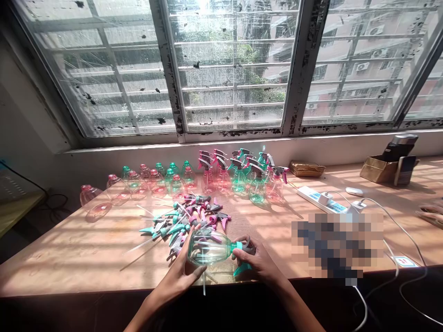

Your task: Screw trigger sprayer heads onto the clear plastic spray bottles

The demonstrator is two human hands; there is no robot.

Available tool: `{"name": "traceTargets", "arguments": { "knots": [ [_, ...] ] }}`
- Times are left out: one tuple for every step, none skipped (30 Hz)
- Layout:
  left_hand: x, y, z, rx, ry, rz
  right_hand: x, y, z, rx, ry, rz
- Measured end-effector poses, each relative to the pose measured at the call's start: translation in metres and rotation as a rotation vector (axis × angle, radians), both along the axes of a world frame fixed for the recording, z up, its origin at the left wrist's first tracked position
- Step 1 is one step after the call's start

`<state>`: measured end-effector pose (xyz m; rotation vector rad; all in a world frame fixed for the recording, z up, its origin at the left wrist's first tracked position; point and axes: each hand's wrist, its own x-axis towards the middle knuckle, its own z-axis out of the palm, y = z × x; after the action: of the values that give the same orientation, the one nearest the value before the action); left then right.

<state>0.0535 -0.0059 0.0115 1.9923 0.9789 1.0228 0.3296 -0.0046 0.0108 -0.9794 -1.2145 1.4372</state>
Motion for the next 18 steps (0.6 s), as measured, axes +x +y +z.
{"name": "traceTargets", "arguments": {
  "knots": [
    [0.0002, -0.0011, 0.0014, -0.021, 0.009, 0.014, -0.0002, -0.0002, 0.0006, -0.003, -0.002, 0.001],
    [0.0003, -0.0020, 0.0026, -0.041, 0.008, 0.021, -0.0005, -0.0004, 0.0011, -0.008, -0.001, 0.000],
    [0.0004, -0.0024, 0.0035, -0.057, -0.003, 0.020, -0.0007, -0.0006, 0.0016, -0.011, 0.003, -0.003],
    [0.0005, -0.0024, 0.0038, -0.067, -0.018, 0.016, -0.0009, -0.0008, 0.0019, -0.014, 0.008, -0.008],
    [0.0004, -0.0020, 0.0036, -0.068, -0.031, 0.012, -0.0011, -0.0010, 0.0021, -0.017, 0.017, -0.012],
    [0.0003, -0.0012, 0.0029, -0.064, -0.040, 0.009, -0.0011, -0.0011, 0.0021, -0.020, 0.028, -0.016],
    [0.0002, -0.0002, 0.0017, -0.057, -0.043, 0.005, -0.0011, -0.0012, 0.0019, -0.021, 0.040, -0.020],
    [0.0000, 0.0009, 0.0002, -0.043, -0.044, 0.002, -0.0011, -0.0011, 0.0016, -0.020, 0.051, -0.025],
    [-0.0001, 0.0018, -0.0012, -0.026, -0.046, -0.003, -0.0010, -0.0011, 0.0013, -0.020, 0.060, -0.028],
    [0.0000, 0.0025, -0.0024, -0.010, -0.052, -0.010, -0.0008, -0.0009, 0.0008, -0.018, 0.067, -0.032],
    [0.0002, 0.0028, -0.0032, 0.001, -0.061, -0.016, -0.0008, -0.0008, 0.0003, -0.016, 0.071, -0.035],
    [0.0006, 0.0026, -0.0034, 0.004, -0.070, -0.018, -0.0008, -0.0007, -0.0001, -0.015, 0.071, -0.038],
    [0.0011, 0.0019, -0.0030, -0.003, -0.076, -0.017, -0.0009, -0.0007, -0.0006, -0.013, 0.066, -0.041],
    [0.0016, 0.0009, -0.0021, -0.018, -0.078, -0.012, -0.0010, -0.0006, -0.0008, -0.010, 0.055, -0.041],
    [0.0021, -0.0004, -0.0009, -0.038, -0.074, -0.005, -0.0012, -0.0006, -0.0009, -0.004, 0.038, -0.037],
    [0.0024, -0.0017, 0.0005, -0.057, -0.066, 0.003, -0.0014, -0.0005, -0.0008, 0.004, 0.020, -0.029],
    [0.0026, -0.0028, 0.0018, -0.070, -0.060, 0.011, -0.0016, -0.0005, -0.0004, 0.011, 0.002, -0.020],
    [0.0027, -0.0034, 0.0027, -0.078, -0.054, 0.017, -0.0018, -0.0006, 0.0002, 0.016, -0.013, -0.012]
  ]
}}
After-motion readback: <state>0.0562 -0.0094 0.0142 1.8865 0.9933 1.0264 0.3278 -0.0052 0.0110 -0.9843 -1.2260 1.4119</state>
